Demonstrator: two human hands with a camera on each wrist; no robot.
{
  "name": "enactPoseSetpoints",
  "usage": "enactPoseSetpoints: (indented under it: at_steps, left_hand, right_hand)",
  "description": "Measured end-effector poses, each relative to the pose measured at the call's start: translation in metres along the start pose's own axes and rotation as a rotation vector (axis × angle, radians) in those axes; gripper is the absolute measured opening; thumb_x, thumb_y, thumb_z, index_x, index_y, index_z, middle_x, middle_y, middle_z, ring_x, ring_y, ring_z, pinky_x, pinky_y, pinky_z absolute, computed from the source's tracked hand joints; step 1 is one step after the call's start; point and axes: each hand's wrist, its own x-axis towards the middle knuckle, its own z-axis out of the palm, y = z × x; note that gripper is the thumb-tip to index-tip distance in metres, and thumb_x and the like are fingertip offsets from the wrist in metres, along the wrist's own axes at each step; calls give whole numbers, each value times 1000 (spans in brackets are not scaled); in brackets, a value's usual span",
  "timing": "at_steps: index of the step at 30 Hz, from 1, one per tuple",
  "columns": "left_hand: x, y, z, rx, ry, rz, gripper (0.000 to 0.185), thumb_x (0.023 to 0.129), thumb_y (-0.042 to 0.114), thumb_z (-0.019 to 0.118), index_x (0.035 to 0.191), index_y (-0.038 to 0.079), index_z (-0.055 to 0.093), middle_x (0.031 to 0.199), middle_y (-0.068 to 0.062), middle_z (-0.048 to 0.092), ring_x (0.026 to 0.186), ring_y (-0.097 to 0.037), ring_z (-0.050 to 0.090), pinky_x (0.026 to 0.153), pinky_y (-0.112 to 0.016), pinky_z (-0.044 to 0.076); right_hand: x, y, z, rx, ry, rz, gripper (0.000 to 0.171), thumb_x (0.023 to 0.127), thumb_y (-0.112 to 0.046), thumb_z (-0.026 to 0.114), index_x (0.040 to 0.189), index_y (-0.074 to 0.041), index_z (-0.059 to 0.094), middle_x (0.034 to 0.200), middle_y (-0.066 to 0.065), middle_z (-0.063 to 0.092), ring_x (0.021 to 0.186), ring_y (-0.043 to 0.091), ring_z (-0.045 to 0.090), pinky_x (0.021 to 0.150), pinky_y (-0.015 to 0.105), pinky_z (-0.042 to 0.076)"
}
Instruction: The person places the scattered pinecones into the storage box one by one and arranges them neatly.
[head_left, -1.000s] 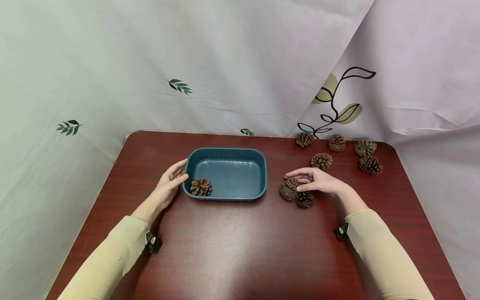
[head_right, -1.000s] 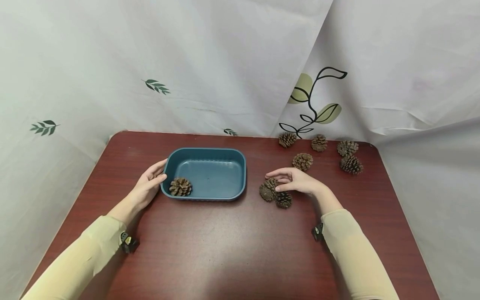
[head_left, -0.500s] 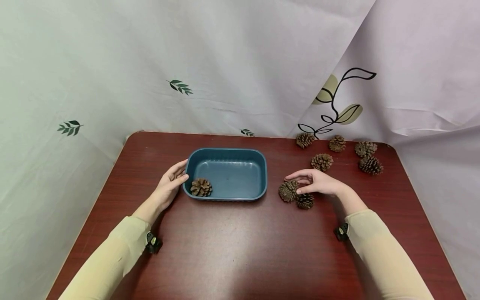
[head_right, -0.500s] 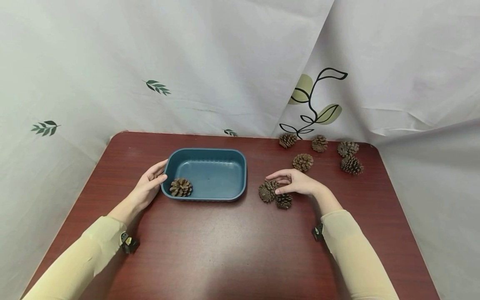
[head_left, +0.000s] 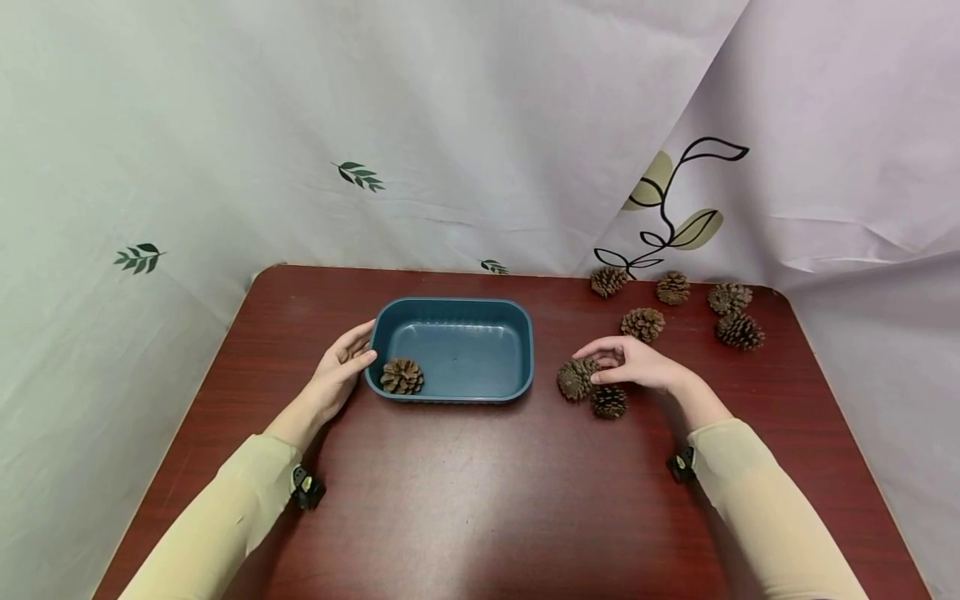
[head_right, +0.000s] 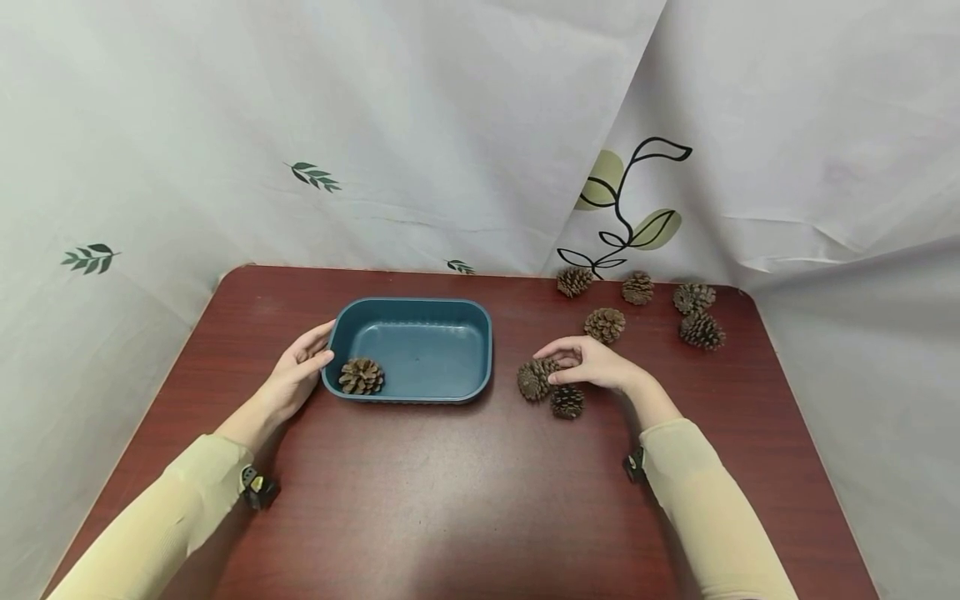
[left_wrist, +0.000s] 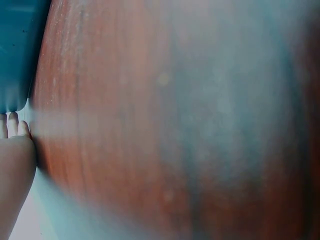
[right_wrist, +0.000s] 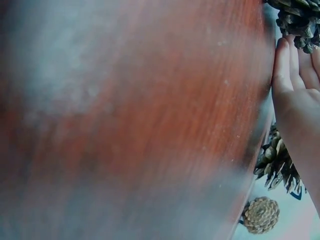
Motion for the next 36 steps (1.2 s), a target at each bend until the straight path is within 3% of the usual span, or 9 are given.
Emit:
enactPoseSetpoints:
  at_steps: [4, 8, 12, 16, 24, 32, 36]
  left_hand:
    - [0, -1, 0, -12, -2, 6, 51, 109, 0, 54, 157, 15, 48, 141, 21, 62, 130, 4, 58, 106, -13, 47]
    - [0, -2, 0, -14, -1, 8, 52, 108, -1, 54, 158, 13, 47, 141, 21, 62, 131, 4, 58, 106, -13, 47]
    - [0, -2, 1, -15, 5, 4, 53, 108, -2, 54, 159, 12, 46, 141, 21, 62, 130, 4, 58, 105, -13, 47]
    - [0, -2, 1, -15, 7, 2, 54, 108, -2, 53, 160, 9, 44, 140, 22, 63, 130, 4, 58, 105, -13, 47]
    - [1, -3, 2, -19, 7, 7, 58, 107, -3, 54, 162, 1, 37, 140, 20, 63, 129, 4, 59, 104, -13, 48]
    - [0, -2, 1, -13, -2, 15, 54, 108, -3, 54, 159, 9, 44, 141, 20, 63, 130, 3, 59, 105, -13, 48]
    - [1, -1, 0, -13, -5, 15, 54, 108, -3, 53, 160, 9, 44, 141, 19, 62, 130, 2, 59, 104, -13, 48]
  right_hand:
    - [-1, 1, 0, 38, 33, 13, 44, 95, -3, 77, 137, 5, 66, 126, 8, 73, 94, -1, 61, 88, 17, 52]
    - [-2, 0, 1, 74, 67, 23, 44, 96, -3, 76, 137, 7, 65, 115, -7, 73, 85, 2, 55, 81, 19, 50]
    - [-4, -1, 0, 84, 109, 20, 43, 97, -3, 75, 137, 7, 64, 117, -14, 72, 92, -1, 60, 83, 17, 50]
    - [-6, -6, 0, 83, 140, 9, 42, 98, -4, 74, 137, 7, 64, 123, -20, 71, 111, -5, 64, 93, 13, 51]
    - [-5, -24, 0, 83, 161, -42, 44, 96, -1, 74, 138, 8, 64, 125, -21, 68, 119, -9, 61, 103, 9, 45]
    - [3, -46, 6, 64, 179, -110, 43, 95, 0, 74, 137, 6, 65, 127, -19, 69, 122, -8, 62, 107, 10, 44]
    - [11, -55, 11, 39, 188, -126, 44, 95, 0, 76, 138, 3, 66, 131, -11, 69, 124, -8, 61, 111, 13, 44]
